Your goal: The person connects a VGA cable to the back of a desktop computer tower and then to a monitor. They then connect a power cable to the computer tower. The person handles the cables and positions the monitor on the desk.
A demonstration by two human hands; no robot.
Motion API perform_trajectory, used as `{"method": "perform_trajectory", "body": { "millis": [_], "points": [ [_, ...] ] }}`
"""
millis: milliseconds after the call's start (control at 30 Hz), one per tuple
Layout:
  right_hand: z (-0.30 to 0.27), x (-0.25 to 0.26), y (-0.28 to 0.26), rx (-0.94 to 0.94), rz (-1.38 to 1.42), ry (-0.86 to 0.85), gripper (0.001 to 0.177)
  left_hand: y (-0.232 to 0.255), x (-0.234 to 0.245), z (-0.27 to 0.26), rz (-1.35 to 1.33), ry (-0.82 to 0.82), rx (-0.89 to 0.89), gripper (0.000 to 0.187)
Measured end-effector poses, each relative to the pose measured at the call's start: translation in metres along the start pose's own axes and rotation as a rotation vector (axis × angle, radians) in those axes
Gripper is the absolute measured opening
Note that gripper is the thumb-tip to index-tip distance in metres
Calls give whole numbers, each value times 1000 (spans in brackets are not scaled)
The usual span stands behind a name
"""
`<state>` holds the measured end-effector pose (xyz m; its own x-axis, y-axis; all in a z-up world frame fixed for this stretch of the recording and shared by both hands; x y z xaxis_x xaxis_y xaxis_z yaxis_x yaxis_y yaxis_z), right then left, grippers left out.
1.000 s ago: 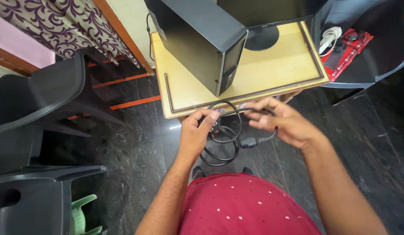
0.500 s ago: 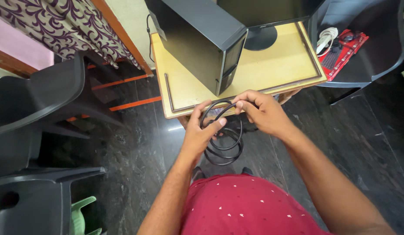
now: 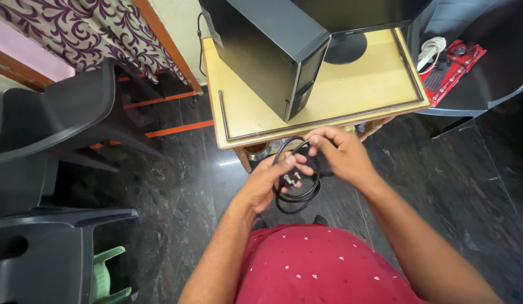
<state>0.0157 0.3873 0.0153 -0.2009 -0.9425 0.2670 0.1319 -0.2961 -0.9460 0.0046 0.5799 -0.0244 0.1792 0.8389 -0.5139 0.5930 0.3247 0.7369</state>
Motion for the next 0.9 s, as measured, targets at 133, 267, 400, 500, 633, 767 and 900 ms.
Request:
{"method": "perform_trajectory", "body": {
  "millis": [133, 267, 400, 500, 633, 767, 900],
  "points": [
    [1, 17, -3, -58, 20, -46, 20, -8, 1, 12, -82, 13, -57, 36],
    [-3, 27, -15, -44, 28, -68, 20, -11, -1, 21, 38, 73, -209, 30],
    [-1, 29, -24, 49, 68, -15, 19, -11, -6, 24, -25, 43, -225, 31],
    [4, 36, -17, -139, 32, 108, 20, -11, -12, 26, -114, -21, -190, 31],
    [-1, 40, -18, -111, 90, -8, 19, -11, -13, 28, -152, -47, -180, 30],
    [-3, 40, -22, -116, 167, -76, 18, -11, -12, 30, -221, -3, -189, 28],
    [-7, 38, -34, 44, 98, -234, 18, -7, -7, 41, -167, 179, -241, 26]
  ]
}}
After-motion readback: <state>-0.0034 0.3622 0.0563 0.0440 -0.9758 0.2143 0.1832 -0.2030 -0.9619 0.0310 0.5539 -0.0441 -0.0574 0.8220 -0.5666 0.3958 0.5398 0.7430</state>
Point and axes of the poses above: each hand's wrist, its own z-axis towards the middle knuckle, its own x-axis out of the back of the hand, y = z × x, the point moved 4 cm from there along z, towards the middle knuckle, and after that the axes turned 15 degrees about y, right-handed, at the moved point
